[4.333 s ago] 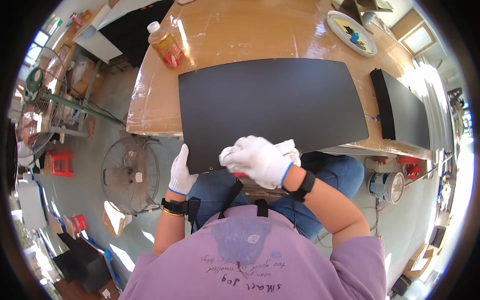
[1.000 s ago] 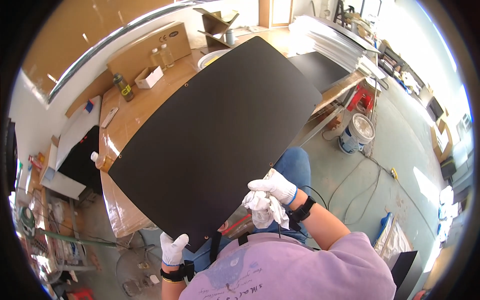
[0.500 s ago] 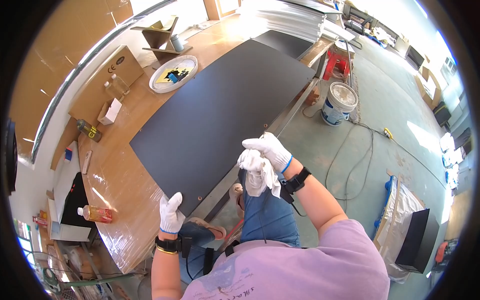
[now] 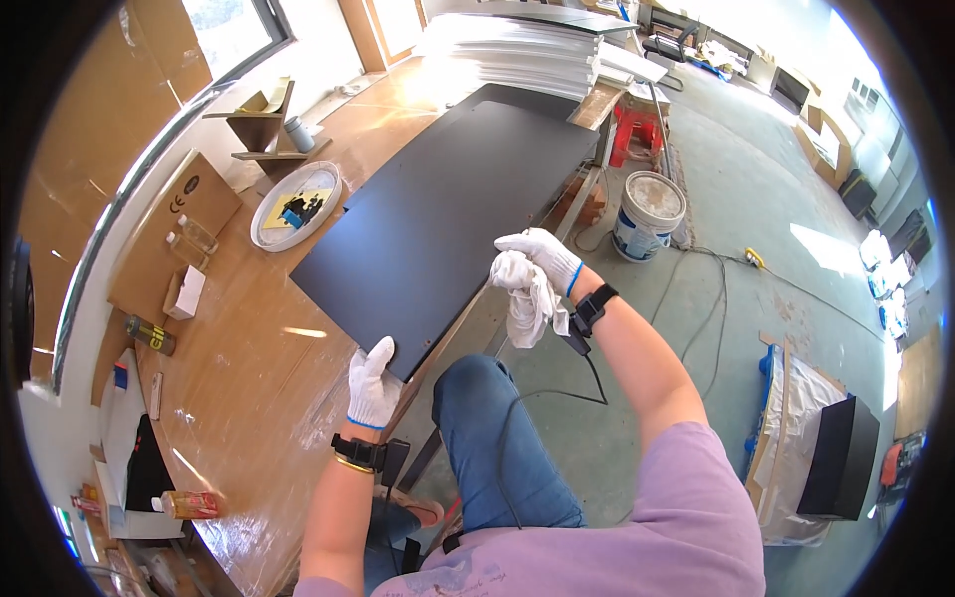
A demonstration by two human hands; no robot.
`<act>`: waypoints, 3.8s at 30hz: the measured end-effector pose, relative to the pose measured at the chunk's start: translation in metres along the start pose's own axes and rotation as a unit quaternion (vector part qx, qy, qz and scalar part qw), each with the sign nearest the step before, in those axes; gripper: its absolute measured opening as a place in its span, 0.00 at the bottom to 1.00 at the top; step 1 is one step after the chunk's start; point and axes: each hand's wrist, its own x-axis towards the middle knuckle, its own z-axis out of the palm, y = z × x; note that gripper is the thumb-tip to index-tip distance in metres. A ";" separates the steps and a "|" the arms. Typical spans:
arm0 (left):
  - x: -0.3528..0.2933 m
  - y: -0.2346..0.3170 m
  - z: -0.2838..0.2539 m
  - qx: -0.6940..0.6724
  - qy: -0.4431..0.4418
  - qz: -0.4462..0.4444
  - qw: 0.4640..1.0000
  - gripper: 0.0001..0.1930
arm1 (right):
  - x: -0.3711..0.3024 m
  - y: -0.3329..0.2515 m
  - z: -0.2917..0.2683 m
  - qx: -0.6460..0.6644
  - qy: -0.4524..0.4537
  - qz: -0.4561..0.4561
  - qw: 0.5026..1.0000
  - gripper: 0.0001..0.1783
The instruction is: Cleaning a black furniture panel and the surrounding work table with a cloth.
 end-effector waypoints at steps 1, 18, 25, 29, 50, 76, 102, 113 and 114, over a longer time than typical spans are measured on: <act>0.006 -0.002 0.001 0.000 0.002 0.000 1.000 0.18 | 0.008 -0.001 -0.004 -0.010 0.003 0.001 1.000 0.11; 0.086 -0.041 0.018 0.043 0.053 0.003 0.998 0.16 | 0.079 -0.020 -0.065 -0.067 0.012 0.023 0.997 0.10; 0.113 -0.020 0.027 0.274 0.076 -0.058 0.957 0.20 | 0.107 -0.023 -0.077 -0.123 0.074 0.049 0.988 0.18; 0.137 -0.009 0.024 0.463 0.094 -0.132 0.872 0.30 | 0.123 -0.044 -0.069 -0.388 0.162 0.057 0.906 0.33; 0.188 0.034 0.060 0.572 0.001 -0.211 0.792 0.40 | 0.149 -0.074 -0.103 -0.542 0.156 0.042 0.825 0.37; 0.002 -0.027 -0.016 0.714 -0.085 0.224 0.658 0.24 | 0.175 -0.055 0.010 -0.550 -0.033 -0.262 0.793 0.17; -0.226 0.041 -0.160 0.728 0.197 0.207 0.623 0.12 | -0.052 0.131 0.259 -0.593 -0.180 -0.293 0.728 0.20; -0.280 0.052 -0.209 0.665 0.339 0.227 0.625 0.06 | -0.098 0.148 0.320 -0.329 -0.416 -0.083 0.844 0.22; -0.282 0.052 -0.211 0.662 0.345 0.226 0.626 0.06 | -0.078 0.139 0.307 -0.370 -0.383 -0.072 0.843 0.22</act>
